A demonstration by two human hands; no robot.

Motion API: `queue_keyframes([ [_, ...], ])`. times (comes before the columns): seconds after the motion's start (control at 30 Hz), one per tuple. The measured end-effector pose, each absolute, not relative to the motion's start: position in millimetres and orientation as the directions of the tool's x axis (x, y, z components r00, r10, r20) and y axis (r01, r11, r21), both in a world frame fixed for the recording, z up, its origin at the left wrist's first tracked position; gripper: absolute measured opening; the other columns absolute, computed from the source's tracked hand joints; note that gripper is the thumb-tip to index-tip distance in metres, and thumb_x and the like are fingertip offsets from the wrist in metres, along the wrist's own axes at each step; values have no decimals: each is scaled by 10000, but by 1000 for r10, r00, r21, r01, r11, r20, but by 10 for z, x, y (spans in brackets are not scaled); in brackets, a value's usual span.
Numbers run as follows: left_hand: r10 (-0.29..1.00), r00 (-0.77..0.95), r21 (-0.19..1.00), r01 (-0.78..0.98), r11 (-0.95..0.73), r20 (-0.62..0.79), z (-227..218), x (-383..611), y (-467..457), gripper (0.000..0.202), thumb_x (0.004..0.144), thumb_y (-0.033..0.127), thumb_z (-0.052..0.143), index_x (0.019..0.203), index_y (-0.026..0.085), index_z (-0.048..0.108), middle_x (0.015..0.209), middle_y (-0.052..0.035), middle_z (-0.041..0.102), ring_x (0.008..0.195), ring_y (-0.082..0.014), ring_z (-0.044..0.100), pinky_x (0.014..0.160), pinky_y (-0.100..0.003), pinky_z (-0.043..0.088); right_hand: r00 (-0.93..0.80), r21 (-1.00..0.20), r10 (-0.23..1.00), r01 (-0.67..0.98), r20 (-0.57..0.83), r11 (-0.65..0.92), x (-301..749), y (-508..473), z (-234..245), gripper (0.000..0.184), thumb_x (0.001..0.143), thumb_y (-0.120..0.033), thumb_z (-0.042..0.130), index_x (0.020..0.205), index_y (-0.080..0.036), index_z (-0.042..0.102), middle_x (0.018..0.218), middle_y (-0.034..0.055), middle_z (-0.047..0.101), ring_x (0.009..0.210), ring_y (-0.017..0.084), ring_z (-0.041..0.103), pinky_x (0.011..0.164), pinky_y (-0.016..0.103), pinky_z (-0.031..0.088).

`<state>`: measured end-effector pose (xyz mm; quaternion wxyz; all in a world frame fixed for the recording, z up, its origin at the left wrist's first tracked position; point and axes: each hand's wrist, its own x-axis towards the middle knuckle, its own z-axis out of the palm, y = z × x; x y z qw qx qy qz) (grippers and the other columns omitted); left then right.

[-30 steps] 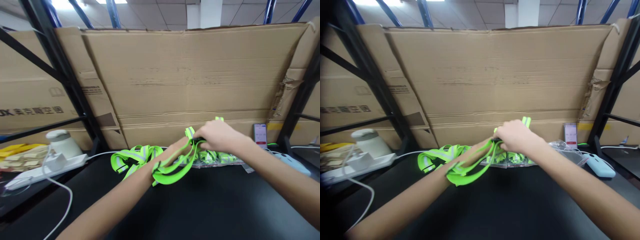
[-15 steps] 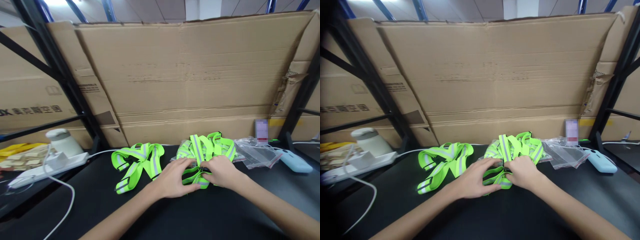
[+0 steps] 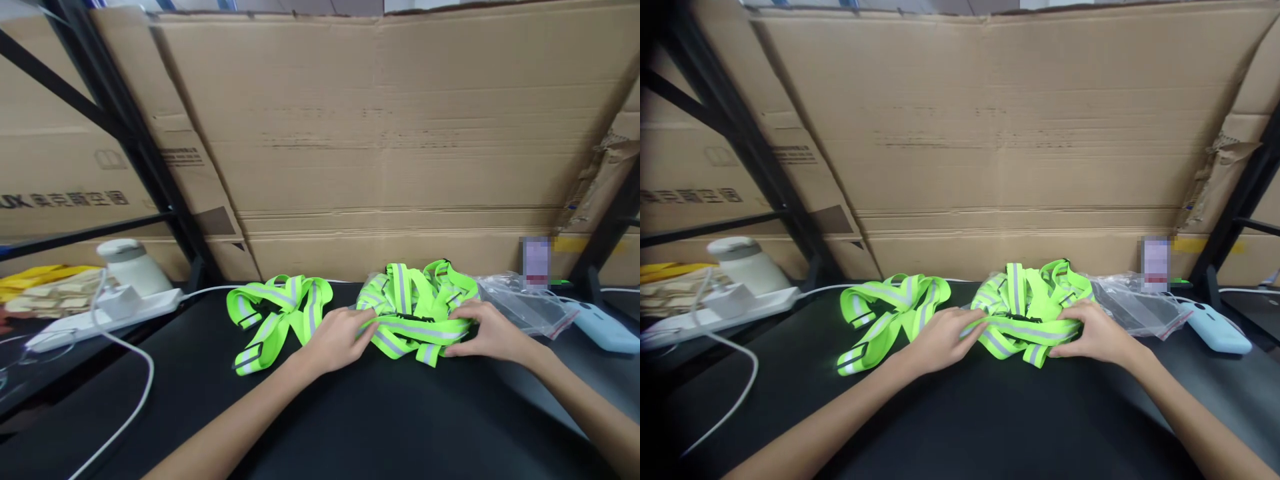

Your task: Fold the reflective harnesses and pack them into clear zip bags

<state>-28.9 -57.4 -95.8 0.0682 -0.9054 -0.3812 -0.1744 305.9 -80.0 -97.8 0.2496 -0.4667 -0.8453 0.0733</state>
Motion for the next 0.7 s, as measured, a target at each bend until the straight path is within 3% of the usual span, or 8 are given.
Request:
queue_keyframes([
  [0.17,538,654,-87,674,-733,532,-897,-377,-552,269,1006,292,442,888,205,667,671,-6,684,571,-175,643,556,-290,413,-550,-108,628,700,551,706,3085,-812,-963,232,865,-407,748,962,-198,726,892,77,749,885,254,667,962,478,465],
  [0.3,421,604,-153,674,-723,677,-888,-442,-550,197,984,244,505,935,204,692,795,-13,763,636,-173,694,602,-288,477,-588,28,507,670,631,742,3022,-869,-879,152,935,-343,672,871,-208,697,752,27,706,720,188,633,1000,477,449],
  [0.4,405,559,-153,702,-695,723,-870,-462,-571,185,980,227,524,953,203,705,798,-11,769,656,-170,700,635,-285,500,-563,60,484,691,670,720,3009,-926,-824,130,945,-279,637,858,-210,707,716,24,699,690,181,628,967,457,468],
  [0.47,411,567,-141,691,-708,713,-840,-468,-594,185,978,236,536,955,203,717,752,-4,757,630,-166,691,622,-281,495,-534,-1,518,696,668,718,3019,-957,-804,127,942,-282,631,912,-206,729,761,43,728,704,190,653,848,396,505],
  [0.53,415,612,-126,649,-751,673,-807,-473,-617,193,973,254,547,947,207,732,716,-1,746,606,-162,681,601,-273,481,-510,-147,625,694,591,705,3027,-982,-790,156,935,-315,640,975,-208,747,810,47,755,707,189,677,720,327,504],
  [0.63,446,664,-71,600,-797,600,-778,-487,-632,220,973,293,548,937,220,753,715,-8,744,634,-165,688,609,-260,474,-506,-389,800,700,322,599,3019,-997,-765,184,893,-367,685,971,-225,771,817,19,763,683,170,672,655,280,486],
  [0.7,498,661,-7,605,-796,561,-781,-506,-616,251,981,329,541,921,226,762,717,-16,739,656,-166,685,627,-254,470,-502,-485,844,699,192,526,3020,-984,-751,209,856,-404,713,924,-219,783,792,13,754,681,173,653,659,280,487],
])
